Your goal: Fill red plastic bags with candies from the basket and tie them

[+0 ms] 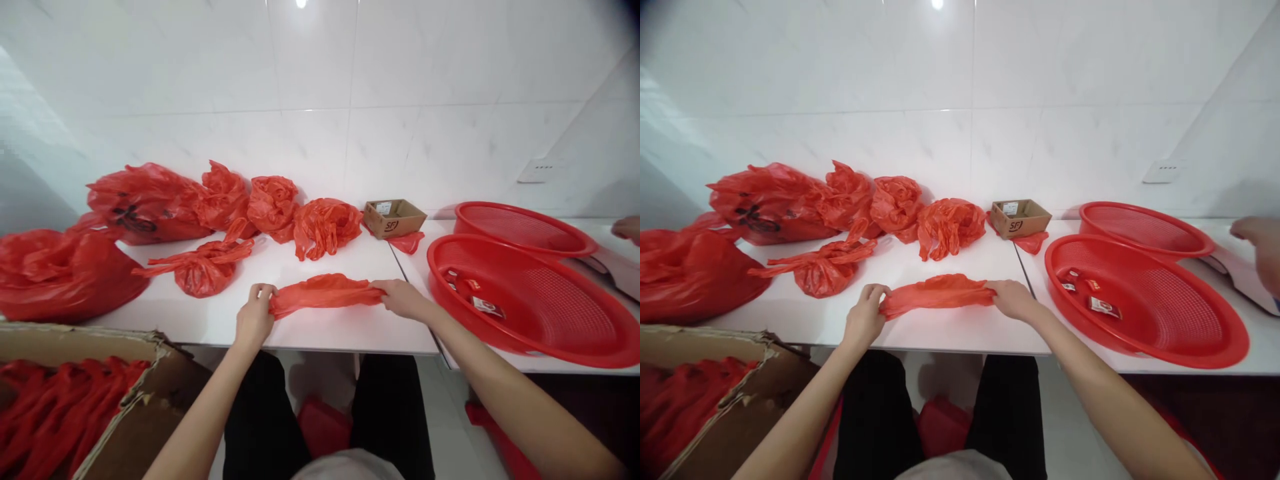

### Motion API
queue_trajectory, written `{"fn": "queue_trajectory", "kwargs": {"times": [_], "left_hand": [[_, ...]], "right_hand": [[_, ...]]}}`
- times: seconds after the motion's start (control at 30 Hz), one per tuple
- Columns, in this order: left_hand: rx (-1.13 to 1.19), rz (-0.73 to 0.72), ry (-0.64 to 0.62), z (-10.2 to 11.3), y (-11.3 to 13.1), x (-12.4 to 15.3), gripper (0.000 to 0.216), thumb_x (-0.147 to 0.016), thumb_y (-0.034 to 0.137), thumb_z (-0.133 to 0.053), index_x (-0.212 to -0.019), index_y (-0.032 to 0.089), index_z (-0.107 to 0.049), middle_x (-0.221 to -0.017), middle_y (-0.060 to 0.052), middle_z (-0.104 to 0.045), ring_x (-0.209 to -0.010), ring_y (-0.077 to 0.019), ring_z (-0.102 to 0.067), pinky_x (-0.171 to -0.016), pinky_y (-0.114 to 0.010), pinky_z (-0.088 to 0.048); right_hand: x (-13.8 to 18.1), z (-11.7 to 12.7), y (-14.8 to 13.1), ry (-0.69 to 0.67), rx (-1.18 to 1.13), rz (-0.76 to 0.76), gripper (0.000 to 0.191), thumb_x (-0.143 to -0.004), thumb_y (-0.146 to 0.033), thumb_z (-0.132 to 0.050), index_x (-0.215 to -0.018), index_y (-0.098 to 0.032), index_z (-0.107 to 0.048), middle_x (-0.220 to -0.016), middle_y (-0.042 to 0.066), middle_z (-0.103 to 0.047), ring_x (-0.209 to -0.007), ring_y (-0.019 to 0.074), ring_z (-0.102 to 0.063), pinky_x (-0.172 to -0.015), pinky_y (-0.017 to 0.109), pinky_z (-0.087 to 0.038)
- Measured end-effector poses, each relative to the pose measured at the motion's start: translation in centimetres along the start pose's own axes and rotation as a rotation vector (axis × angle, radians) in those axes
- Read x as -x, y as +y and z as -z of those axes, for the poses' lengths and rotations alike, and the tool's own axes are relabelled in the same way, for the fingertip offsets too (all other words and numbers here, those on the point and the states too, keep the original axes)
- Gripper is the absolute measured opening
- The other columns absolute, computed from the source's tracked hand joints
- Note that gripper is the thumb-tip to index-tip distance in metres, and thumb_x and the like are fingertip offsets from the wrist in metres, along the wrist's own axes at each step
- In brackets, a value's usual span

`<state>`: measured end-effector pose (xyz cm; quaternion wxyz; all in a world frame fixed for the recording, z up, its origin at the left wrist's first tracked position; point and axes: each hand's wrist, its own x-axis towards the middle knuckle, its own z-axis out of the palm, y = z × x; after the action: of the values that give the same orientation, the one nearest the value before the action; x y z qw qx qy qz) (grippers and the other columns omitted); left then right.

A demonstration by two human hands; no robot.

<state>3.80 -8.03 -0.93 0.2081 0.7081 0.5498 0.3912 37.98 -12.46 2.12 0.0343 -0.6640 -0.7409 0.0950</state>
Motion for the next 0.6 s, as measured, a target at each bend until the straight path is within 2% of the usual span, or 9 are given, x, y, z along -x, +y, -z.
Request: {"fn": "queue_trajectory", "kwargs": {"times": [0.1, 0.17, 0.23, 0.3, 0.37, 0.43, 0.5, 0.6], "left_hand": [[0.071, 0.082, -0.056, 1.4, -0.6, -1.7, 0.037, -0.058, 0.001, -0.05, -0.087, 0.024, -0.058, -0.097, -0.003, -0.058, -0.063, -0.0161, -0.051, -0.057, -0.026, -0.034], [0.173, 0.103, -0.169, 1.7, 0.0, -2.3, 0.027, -0.061, 0.006, -0.052, -0.082, 0.022, -0.058, -0.084, -0.002, -0.06, -0.064, -0.0168, -0.053, -0.059, -0.026, -0.038], [0.287, 0.098, -0.298, 1.2, 1.3, -2.3, 0.016, -0.066, 0.014, -0.055, -0.08, 0.021, -0.058, -0.077, -0.001, -0.062, -0.067, -0.0177, -0.056, -0.061, -0.027, -0.043], [0.49, 0.142, -0.412, 0.2, 3.1, -1.6, 0.014, -0.069, 0.02, -0.059, -0.084, 0.02, -0.058, -0.078, -0.001, -0.064, -0.071, -0.0174, -0.059, -0.065, -0.027, -0.046], [0.772, 0.274, -0.495, -0.9, 4.6, -0.5, 0.018, -0.07, 0.021, -0.064, -0.087, 0.02, -0.058, -0.08, -0.001, -0.065, -0.072, -0.0158, -0.06, -0.068, -0.027, -0.047], [1.025, 0.427, -0.516, -1.7, 5.6, 0.7, 0.018, -0.071, 0.021, -0.068, -0.086, 0.02, -0.059, -0.079, 0.0, -0.066, -0.072, -0.0142, -0.061, -0.07, -0.026, -0.048], [1.143, 0.512, -0.519, -1.8, 5.6, 1.7, 0.018, -0.071, 0.023, -0.072, -0.086, 0.019, -0.063, -0.08, -0.001, -0.067, -0.073, -0.0145, -0.062, -0.071, -0.026, -0.05], [1.234, 0.578, -0.467, -0.5, 4.3, 2.4, 0.024, -0.068, 0.029, -0.076, -0.088, 0.02, -0.068, -0.086, -0.005, -0.07, -0.076, -0.0188, -0.065, -0.072, -0.03, -0.053]], "right_hand": [[0.8, 2.3, 1.1, -0.077, -0.171, -0.01, 0.046, -0.082, -0.011, -0.043, -0.12, -0.023, -0.065, -0.108, 0.007, -0.071, -0.093, 0.0206, -0.067, -0.081, 0.03, -0.046], [2.0, 4.0, 0.2, -0.013, -0.158, 0.011, 0.047, -0.08, -0.017, -0.05, -0.126, -0.021, -0.062, -0.122, 0.01, -0.065, -0.11, 0.0264, -0.061, -0.093, 0.037, -0.043], [3.3, 5.4, -2.4, 0.128, -0.173, 0.093, 0.051, -0.079, -0.02, -0.054, -0.13, -0.022, -0.058, -0.132, 0.01, -0.058, -0.121, 0.0291, -0.053, -0.101, 0.042, -0.039], [4.1, 5.7, -6.1, 0.222, -0.332, 0.235, 0.043, -0.082, -0.019, -0.051, -0.124, -0.027, -0.059, -0.127, 0.006, -0.061, -0.114, 0.0245, -0.056, -0.098, 0.039, -0.042], [4.0, 4.6, -9.6, 0.161, -0.517, 0.353, 0.026, -0.088, -0.019, -0.046, -0.105, -0.028, -0.064, -0.104, 0.002, -0.068, -0.09, 0.0183, -0.063, -0.082, 0.032, -0.048], [2.9, 2.3, -11.4, 0.118, -0.534, 0.401, 0.024, -0.092, -0.019, -0.043, -0.097, -0.025, -0.065, -0.093, 0.003, -0.069, -0.08, 0.0166, -0.063, -0.075, 0.03, -0.048], [1.5, -0.2, -11.0, 0.133, -0.433, 0.286, 0.026, -0.092, -0.018, -0.041, -0.093, -0.021, -0.067, -0.09, 0.007, -0.07, -0.081, 0.0195, -0.064, -0.076, 0.033, -0.047], [0.3, -2.2, -7.4, 0.08, -0.337, 0.144, 0.021, -0.084, -0.024, -0.056, -0.097, -0.021, -0.071, -0.096, 0.011, -0.072, -0.085, 0.0259, -0.067, -0.076, 0.037, -0.048]]}}
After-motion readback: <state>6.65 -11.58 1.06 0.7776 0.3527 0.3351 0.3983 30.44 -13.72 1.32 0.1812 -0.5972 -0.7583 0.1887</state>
